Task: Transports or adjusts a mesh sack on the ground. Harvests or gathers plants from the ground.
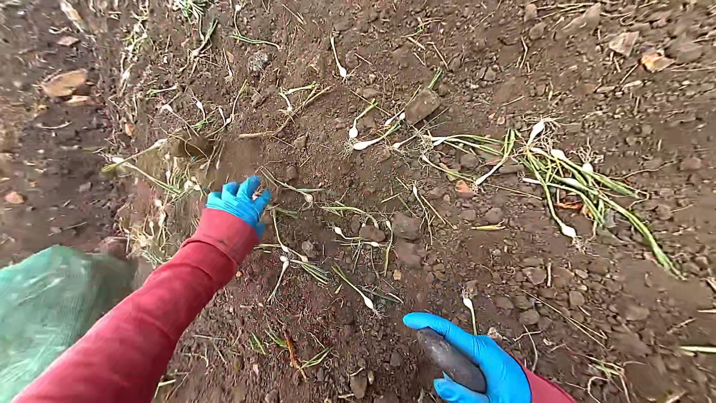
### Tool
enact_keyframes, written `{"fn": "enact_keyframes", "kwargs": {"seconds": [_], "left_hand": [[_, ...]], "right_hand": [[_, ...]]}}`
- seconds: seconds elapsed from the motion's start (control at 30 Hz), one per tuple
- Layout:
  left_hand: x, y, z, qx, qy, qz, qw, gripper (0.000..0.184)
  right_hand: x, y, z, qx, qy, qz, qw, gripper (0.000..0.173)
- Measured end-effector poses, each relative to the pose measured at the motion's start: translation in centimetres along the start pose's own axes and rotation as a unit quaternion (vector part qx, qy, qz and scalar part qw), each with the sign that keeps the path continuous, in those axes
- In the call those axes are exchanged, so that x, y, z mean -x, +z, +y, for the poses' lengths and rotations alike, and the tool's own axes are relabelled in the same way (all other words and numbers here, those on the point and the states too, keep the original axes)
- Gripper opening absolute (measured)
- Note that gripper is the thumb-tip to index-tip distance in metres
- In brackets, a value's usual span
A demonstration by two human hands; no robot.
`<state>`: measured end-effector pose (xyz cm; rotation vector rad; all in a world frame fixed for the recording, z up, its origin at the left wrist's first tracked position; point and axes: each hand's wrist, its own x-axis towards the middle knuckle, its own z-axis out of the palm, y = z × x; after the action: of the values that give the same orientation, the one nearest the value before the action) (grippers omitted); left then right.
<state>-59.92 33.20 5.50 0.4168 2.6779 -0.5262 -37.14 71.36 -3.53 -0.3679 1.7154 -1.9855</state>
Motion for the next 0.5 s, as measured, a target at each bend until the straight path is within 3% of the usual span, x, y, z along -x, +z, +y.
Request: {"fn": "enact_keyframes", "kwargs": {"seconds": [0.07, 0.1, 0.13, 0.17, 0.23, 0.3, 0.33, 0.37, 0.4, 0.47, 0.5], "left_hand": [[2.1, 5.7, 4.8, -0.018, 0.107, -0.186, 0.976, 0.069], [3.3, 8.2, 4.8, -0.031, 0.116, -0.232, 0.965, 0.063], [4.6, 9.8, 2.9, -0.028, 0.093, -0.197, 0.976, 0.050], [5.6, 10.4, 0.1, -0.032, 0.051, -0.106, 0.993, 0.040], [7.1, 9.7, -4.7, -0.035, -0.108, 0.054, 0.992, 0.037], [7.0, 6.6, -4.2, -0.011, -0.224, 0.125, 0.966, 0.043], [6.9, 5.8, -1.1, 0.013, -0.198, 0.165, 0.966, 0.043], [7.3, 5.9, 3.5, 0.042, -0.110, 0.194, 0.974, 0.039], [7.7, 6.6, 8.7, 0.071, 0.004, 0.173, 0.982, 0.037], [7.0, 7.3, 17.9, 0.109, 0.160, -0.054, 0.980, 0.053], [6.3, 7.8, 20.2, 0.122, 0.176, -0.140, 0.967, 0.054]], "right_hand": [[-0.5, 0.2, -0.6, 0.008, 0.019, -0.002, 1.000, 0.064], [-0.5, 0.2, -0.9, 0.010, 0.022, 0.001, 1.000, 0.063], [-0.5, 0.0, -1.0, 0.010, 0.017, 0.008, 1.000, 0.063], [-0.4, 0.0, -0.8, 0.009, 0.006, 0.019, 1.000, 0.062], [1.0, 0.3, 0.5, -0.008, -0.015, 0.032, 0.999, 0.063], [1.3, 0.7, 1.0, -0.035, -0.027, 0.035, 0.998, 0.064], [1.0, 0.9, 1.0, -0.039, -0.026, 0.035, 0.998, 0.066], [0.6, 1.2, 0.8, -0.032, -0.020, 0.033, 0.999, 0.068], [0.1, 1.3, 0.4, -0.014, -0.012, 0.029, 0.999, 0.069], [-0.8, 1.6, -0.4, 0.036, 0.012, 0.034, 0.999, 0.071], [-0.7, 1.9, -0.6, 0.047, 0.020, 0.038, 0.998, 0.070]]}}
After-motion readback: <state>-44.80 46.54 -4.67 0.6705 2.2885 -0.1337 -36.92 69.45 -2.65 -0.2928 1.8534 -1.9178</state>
